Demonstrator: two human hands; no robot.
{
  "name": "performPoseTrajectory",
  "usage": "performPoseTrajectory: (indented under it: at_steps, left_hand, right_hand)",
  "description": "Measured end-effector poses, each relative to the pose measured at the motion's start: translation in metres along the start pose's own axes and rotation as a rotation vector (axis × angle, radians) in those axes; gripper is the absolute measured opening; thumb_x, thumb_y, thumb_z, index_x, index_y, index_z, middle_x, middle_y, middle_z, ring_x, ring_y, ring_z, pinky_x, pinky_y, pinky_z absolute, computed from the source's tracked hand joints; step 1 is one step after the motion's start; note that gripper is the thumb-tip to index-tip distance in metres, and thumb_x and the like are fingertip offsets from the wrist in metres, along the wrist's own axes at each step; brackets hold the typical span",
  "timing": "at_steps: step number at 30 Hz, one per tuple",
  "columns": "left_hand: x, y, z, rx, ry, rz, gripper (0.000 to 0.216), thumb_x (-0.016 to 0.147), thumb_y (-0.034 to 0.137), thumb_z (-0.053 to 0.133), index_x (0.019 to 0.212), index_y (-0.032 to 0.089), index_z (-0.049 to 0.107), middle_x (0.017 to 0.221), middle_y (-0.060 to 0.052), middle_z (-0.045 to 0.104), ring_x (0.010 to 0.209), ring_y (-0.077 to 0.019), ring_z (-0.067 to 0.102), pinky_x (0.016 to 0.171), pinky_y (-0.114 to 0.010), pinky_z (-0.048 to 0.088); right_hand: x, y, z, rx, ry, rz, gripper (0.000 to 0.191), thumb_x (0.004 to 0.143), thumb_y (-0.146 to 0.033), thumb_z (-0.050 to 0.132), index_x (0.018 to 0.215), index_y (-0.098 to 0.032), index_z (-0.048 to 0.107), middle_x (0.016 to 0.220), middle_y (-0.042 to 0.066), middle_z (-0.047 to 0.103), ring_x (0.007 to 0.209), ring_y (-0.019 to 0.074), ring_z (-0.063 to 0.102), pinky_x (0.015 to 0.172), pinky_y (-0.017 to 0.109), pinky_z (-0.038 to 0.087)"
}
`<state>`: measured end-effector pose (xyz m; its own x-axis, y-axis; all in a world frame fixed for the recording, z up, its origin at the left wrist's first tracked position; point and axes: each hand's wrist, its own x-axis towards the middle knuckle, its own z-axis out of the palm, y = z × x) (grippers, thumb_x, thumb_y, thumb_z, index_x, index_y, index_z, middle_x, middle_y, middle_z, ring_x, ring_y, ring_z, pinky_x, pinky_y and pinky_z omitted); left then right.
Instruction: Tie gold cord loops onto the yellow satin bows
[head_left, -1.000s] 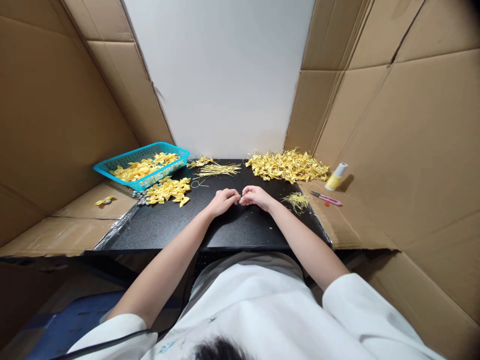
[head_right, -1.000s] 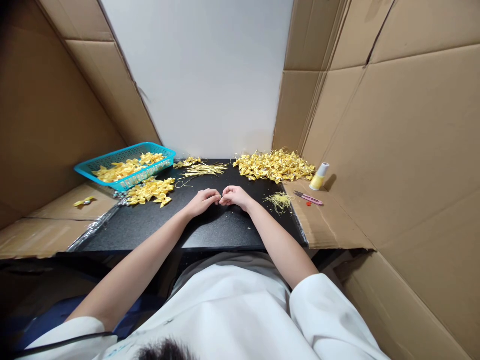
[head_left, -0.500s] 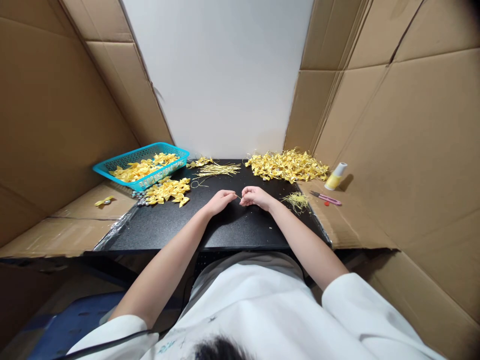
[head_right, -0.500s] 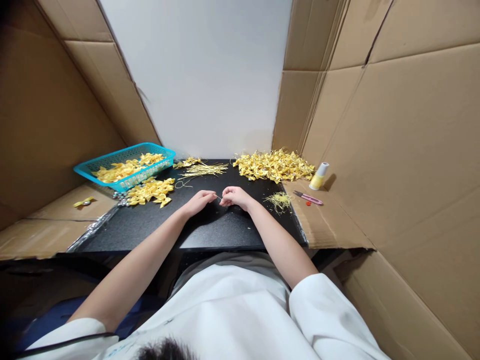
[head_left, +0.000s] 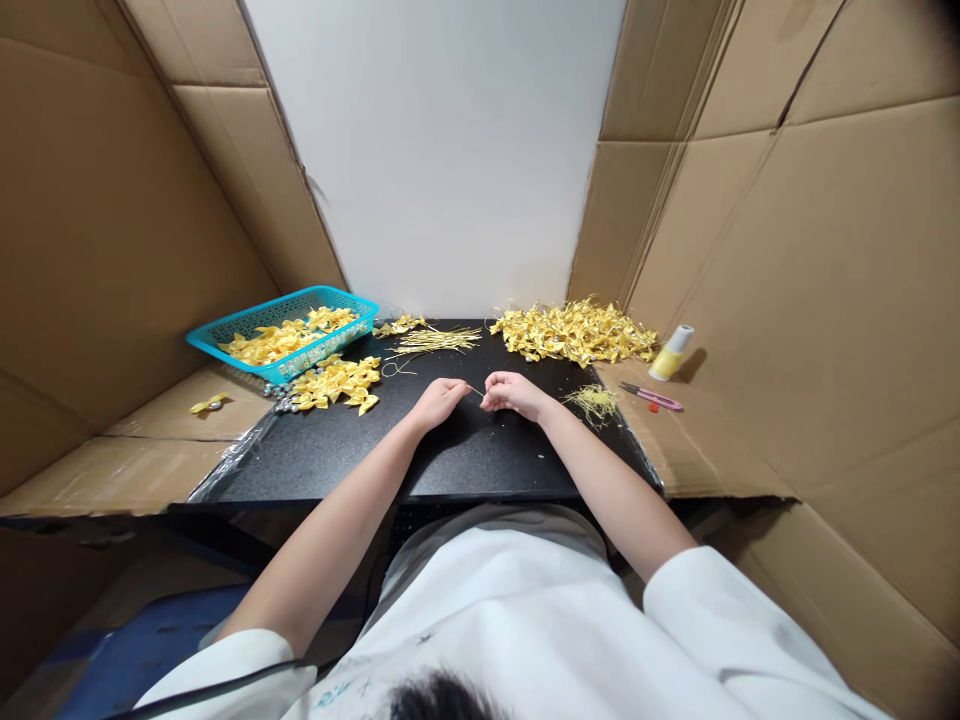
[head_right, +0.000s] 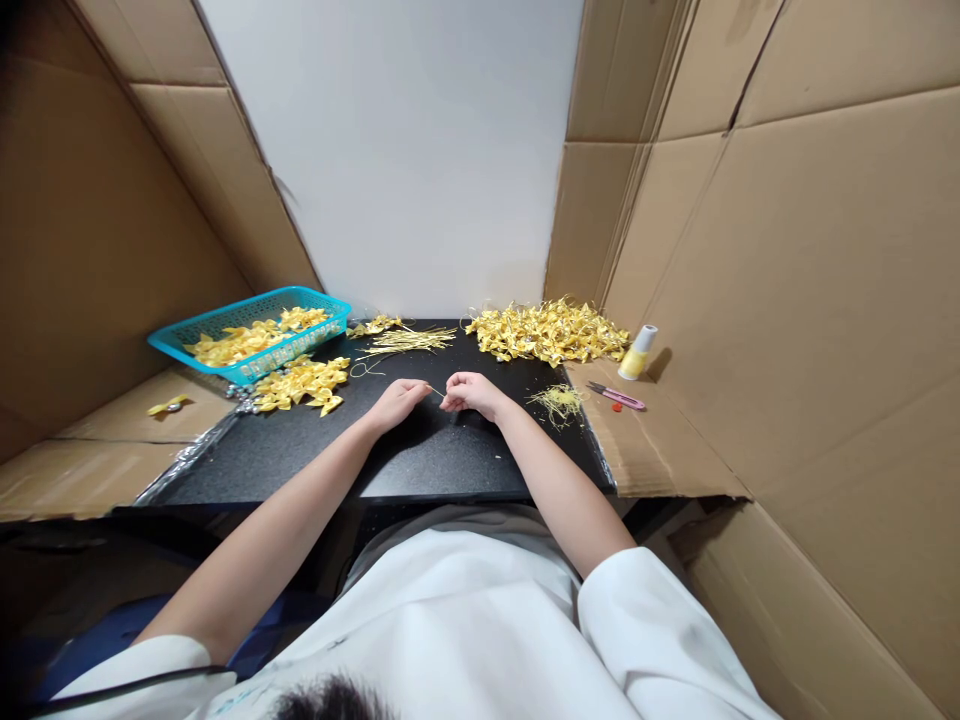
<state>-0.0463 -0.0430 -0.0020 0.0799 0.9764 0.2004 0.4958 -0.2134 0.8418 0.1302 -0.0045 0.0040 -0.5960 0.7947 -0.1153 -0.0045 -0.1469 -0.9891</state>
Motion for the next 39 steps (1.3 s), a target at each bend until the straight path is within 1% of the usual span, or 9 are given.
performPoseTrajectory:
  at_steps: [16, 19, 22, 24, 27, 30, 33, 36, 39]
  left_hand:
    - [0.003, -0.007, -0.002, 0.012, 0.035, -0.021, 0.031, 0.073, 0.035, 0.044, 0.049, 0.021, 0.030, 0.049, 0.006, 0.024, 0.051, -0.0109, 0.027, 0.052, -0.026, 0.022]
    - [0.002, -0.004, -0.004, -0.026, -0.023, 0.014, 0.030, 0.073, 0.035, 0.044, 0.050, 0.021, 0.033, 0.049, 0.005, 0.032, 0.053, -0.0118, 0.034, 0.055, -0.025, 0.028]
    - [0.000, 0.001, -0.006, -0.074, -0.135, 0.065, 0.024, 0.073, 0.035, 0.045, 0.056, 0.018, 0.050, 0.054, 0.002, 0.049, 0.062, -0.0144, 0.046, 0.066, -0.026, 0.039]
    - [-0.002, 0.003, -0.006, -0.099, -0.201, 0.080, 0.025, 0.075, 0.035, 0.046, 0.067, 0.016, 0.060, 0.055, 0.002, 0.054, 0.062, -0.0147, 0.049, 0.072, -0.028, 0.042]
    - [-0.003, 0.003, -0.005, -0.125, -0.242, 0.075, 0.032, 0.080, 0.043, 0.047, 0.076, 0.015, 0.063, 0.049, 0.004, 0.048, 0.054, -0.0126, 0.046, 0.067, -0.027, 0.042]
    - [-0.002, 0.000, -0.002, -0.141, -0.257, 0.069, 0.039, 0.082, 0.052, 0.050, 0.071, 0.015, 0.059, 0.048, 0.006, 0.042, 0.050, -0.0108, 0.042, 0.059, -0.025, 0.039]
    - [-0.002, -0.003, 0.001, -0.163, -0.262, 0.071, 0.041, 0.081, 0.055, 0.053, 0.068, 0.016, 0.057, 0.049, 0.006, 0.043, 0.050, -0.0101, 0.042, 0.057, -0.025, 0.039]
    - [0.000, -0.005, 0.002, -0.203, -0.220, 0.077, 0.040, 0.083, 0.053, 0.051, 0.083, 0.015, 0.059, 0.057, 0.004, 0.052, 0.052, -0.0108, 0.047, 0.059, -0.026, 0.041]
    - [0.000, -0.003, 0.002, -0.259, -0.135, 0.106, 0.046, 0.081, 0.049, 0.056, 0.113, 0.016, 0.055, 0.089, -0.004, 0.065, 0.076, -0.0157, 0.060, 0.072, -0.029, 0.046]
  right_hand:
    - [0.004, 0.003, -0.003, -0.004, 0.024, -0.026, 0.017, 0.060, -0.005, 0.060, 0.061, -0.018, 0.049, 0.051, -0.001, 0.067, 0.051, 0.0093, 0.062, 0.055, 0.017, 0.046]
    - [0.004, 0.004, -0.004, -0.009, 0.017, -0.027, 0.018, 0.060, -0.006, 0.062, 0.061, -0.018, 0.049, 0.051, -0.001, 0.066, 0.051, 0.0095, 0.062, 0.054, 0.017, 0.046]
    - [0.004, 0.004, -0.005, -0.012, -0.006, -0.029, 0.017, 0.060, -0.006, 0.060, 0.061, -0.018, 0.049, 0.052, -0.001, 0.066, 0.051, 0.0094, 0.062, 0.054, 0.017, 0.047]
    - [0.003, 0.003, -0.004, -0.015, -0.033, -0.033, 0.015, 0.059, -0.006, 0.059, 0.062, -0.018, 0.050, 0.052, -0.002, 0.066, 0.051, 0.0093, 0.062, 0.055, 0.018, 0.048]
    - [0.002, 0.002, -0.004, -0.028, -0.079, -0.045, 0.013, 0.058, -0.007, 0.059, 0.063, -0.018, 0.052, 0.053, -0.003, 0.066, 0.051, 0.0095, 0.062, 0.056, 0.019, 0.049]
    - [0.000, 0.001, -0.002, -0.050, -0.111, -0.070, 0.013, 0.058, -0.007, 0.060, 0.065, -0.017, 0.054, 0.055, -0.003, 0.066, 0.052, 0.0096, 0.063, 0.056, 0.020, 0.049]
    - [-0.002, 0.000, 0.000, -0.072, -0.127, -0.111, 0.014, 0.058, -0.008, 0.062, 0.066, -0.017, 0.054, 0.058, -0.002, 0.067, 0.054, 0.0096, 0.063, 0.057, 0.020, 0.050]
    - [-0.005, -0.003, 0.002, -0.091, -0.130, -0.164, 0.014, 0.059, -0.009, 0.063, 0.066, -0.017, 0.054, 0.060, -0.003, 0.068, 0.055, 0.0094, 0.063, 0.058, 0.020, 0.050]
    - [-0.008, -0.006, 0.002, -0.106, -0.126, -0.210, 0.014, 0.061, -0.011, 0.063, 0.068, -0.018, 0.053, 0.057, -0.004, 0.067, 0.056, 0.0095, 0.064, 0.060, 0.021, 0.050]
